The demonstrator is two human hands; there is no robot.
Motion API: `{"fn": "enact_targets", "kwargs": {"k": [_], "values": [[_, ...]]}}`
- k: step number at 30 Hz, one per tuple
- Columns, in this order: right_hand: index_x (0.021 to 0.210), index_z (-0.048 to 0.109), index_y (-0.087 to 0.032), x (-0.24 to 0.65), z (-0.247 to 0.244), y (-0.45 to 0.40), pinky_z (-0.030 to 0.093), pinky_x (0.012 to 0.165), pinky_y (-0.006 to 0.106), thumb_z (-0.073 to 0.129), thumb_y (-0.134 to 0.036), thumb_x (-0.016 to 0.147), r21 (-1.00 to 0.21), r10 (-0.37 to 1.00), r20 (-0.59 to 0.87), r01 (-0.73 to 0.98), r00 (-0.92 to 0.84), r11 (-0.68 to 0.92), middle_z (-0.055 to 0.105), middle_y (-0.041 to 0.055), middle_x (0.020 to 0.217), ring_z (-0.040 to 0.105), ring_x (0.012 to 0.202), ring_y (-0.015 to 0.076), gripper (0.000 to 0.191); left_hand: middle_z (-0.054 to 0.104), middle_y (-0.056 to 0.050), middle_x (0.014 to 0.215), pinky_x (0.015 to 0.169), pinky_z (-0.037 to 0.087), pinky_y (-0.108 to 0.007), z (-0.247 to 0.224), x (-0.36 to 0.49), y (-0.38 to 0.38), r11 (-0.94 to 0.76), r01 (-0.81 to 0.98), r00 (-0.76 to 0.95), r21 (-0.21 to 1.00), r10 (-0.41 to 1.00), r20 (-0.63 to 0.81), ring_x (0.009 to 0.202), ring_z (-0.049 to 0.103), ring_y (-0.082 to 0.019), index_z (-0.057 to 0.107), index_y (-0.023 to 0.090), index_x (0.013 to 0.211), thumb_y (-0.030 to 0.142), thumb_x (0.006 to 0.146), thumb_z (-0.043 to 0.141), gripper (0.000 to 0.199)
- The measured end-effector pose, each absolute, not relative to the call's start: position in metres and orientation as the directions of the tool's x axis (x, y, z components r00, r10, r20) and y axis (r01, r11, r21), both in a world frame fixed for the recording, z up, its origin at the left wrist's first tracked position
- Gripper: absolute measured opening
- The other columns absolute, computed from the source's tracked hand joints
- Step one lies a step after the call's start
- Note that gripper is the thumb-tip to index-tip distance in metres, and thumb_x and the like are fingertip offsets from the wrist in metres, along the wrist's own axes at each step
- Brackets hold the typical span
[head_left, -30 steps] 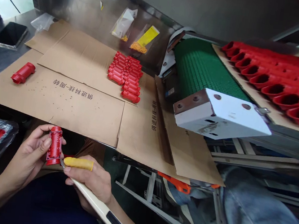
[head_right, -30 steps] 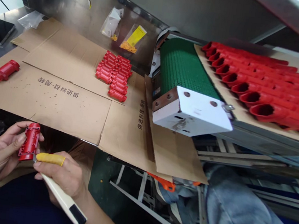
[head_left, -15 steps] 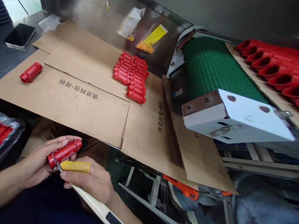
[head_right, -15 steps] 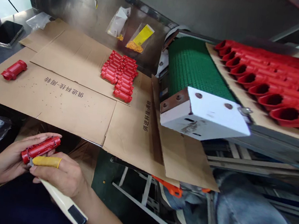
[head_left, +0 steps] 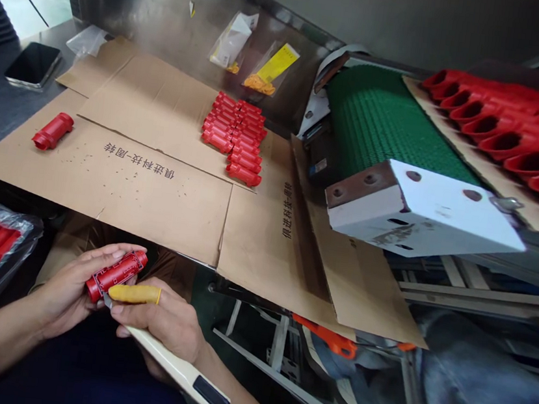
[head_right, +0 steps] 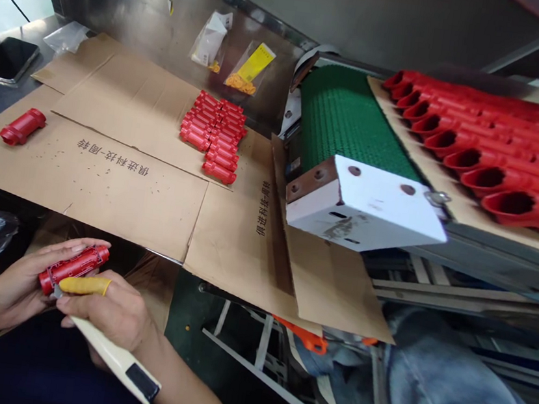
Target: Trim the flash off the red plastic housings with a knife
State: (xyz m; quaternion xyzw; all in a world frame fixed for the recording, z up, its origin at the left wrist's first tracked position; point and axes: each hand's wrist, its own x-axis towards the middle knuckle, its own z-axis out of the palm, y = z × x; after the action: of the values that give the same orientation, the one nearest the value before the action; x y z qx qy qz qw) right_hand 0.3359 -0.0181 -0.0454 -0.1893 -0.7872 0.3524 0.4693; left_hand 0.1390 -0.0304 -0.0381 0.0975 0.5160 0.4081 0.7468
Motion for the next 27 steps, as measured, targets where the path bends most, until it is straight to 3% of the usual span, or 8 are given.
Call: {"fn": "enact_targets", "kwargs": {"k": [5,10,13,16,20,27], "values": [[0.111,0.073,-0.013,0.335,-0.038,-0.013,0.068,0.090,0.028,0.057,-0.018,0.111,-0.703,0.544,0.552,-0.001,-0.632,0.712,0.081,0.0128,0.113,0.078,0.105,0.0188,0.017,0.081,-0.017,0.116,0.075,0.063,-0.023,-0.037,0.142,-0.027,0.654,-0.526,0.146,0.544,0.700,-0.699,0.088,0.077,-0.022,0.086,0.013,0.113,0.032,0.080,0.091,0.039],[0.120,0.072,-0.021,0.334,-0.031,-0.019,0.067,0.094,0.024,0.064,-0.027,0.110,-0.726,0.541,0.621,-0.156,-0.566,0.670,0.084,0.0044,0.111,0.080,0.103,0.0145,0.014,0.079,-0.008,0.089,0.044,0.048,-0.017,-0.035,0.143,-0.025,0.513,-0.568,0.136,0.644,0.830,-0.542,0.054,0.064,-0.012,0.075,0.019,0.123,0.043,0.091,0.083,0.041],[0.124,0.071,-0.022,0.337,-0.032,-0.025,0.068,0.095,0.030,0.068,-0.019,0.107,-0.789,0.708,0.583,-0.070,-0.398,0.610,0.083,0.0065,0.108,0.080,0.104,0.0173,0.018,0.082,-0.006,0.101,0.062,0.065,-0.025,-0.036,0.139,-0.027,0.223,-0.512,-0.135,0.829,0.933,-0.334,0.072,0.078,-0.019,0.068,0.027,0.120,0.040,0.087,0.089,0.041],[0.124,0.073,-0.020,0.336,-0.039,-0.030,0.069,0.094,0.034,0.070,-0.015,0.104,-0.823,0.818,0.537,0.083,-0.208,0.561,0.083,0.0108,0.110,0.079,0.106,0.0214,0.021,0.083,-0.003,0.108,0.085,0.069,-0.031,-0.038,0.134,-0.031,-0.001,-0.355,-0.288,0.935,0.951,-0.108,0.088,0.084,-0.021,0.067,0.028,0.109,0.032,0.086,0.091,0.033],[0.129,0.073,-0.018,0.331,-0.045,-0.031,0.070,0.088,0.033,0.070,-0.012,0.103,-0.766,0.780,0.601,0.151,-0.174,0.624,0.081,0.0140,0.117,0.079,0.105,0.0227,0.027,0.082,0.000,0.111,0.088,0.070,-0.030,-0.041,0.133,-0.036,-0.064,-0.226,-0.248,0.972,0.969,0.006,0.087,0.085,-0.021,0.067,0.029,0.107,0.027,0.092,0.084,0.022],[0.127,0.073,-0.016,0.327,-0.047,-0.027,0.071,0.085,0.036,0.072,-0.011,0.101,-0.733,0.744,0.635,0.141,-0.208,0.665,0.081,0.0151,0.114,0.079,0.102,0.0235,0.027,0.083,0.002,0.112,0.087,0.066,-0.018,-0.042,0.134,-0.041,-0.070,-0.159,-0.242,0.985,0.970,0.029,0.090,0.083,-0.015,0.069,0.029,0.106,0.027,0.093,0.084,0.019]]}}
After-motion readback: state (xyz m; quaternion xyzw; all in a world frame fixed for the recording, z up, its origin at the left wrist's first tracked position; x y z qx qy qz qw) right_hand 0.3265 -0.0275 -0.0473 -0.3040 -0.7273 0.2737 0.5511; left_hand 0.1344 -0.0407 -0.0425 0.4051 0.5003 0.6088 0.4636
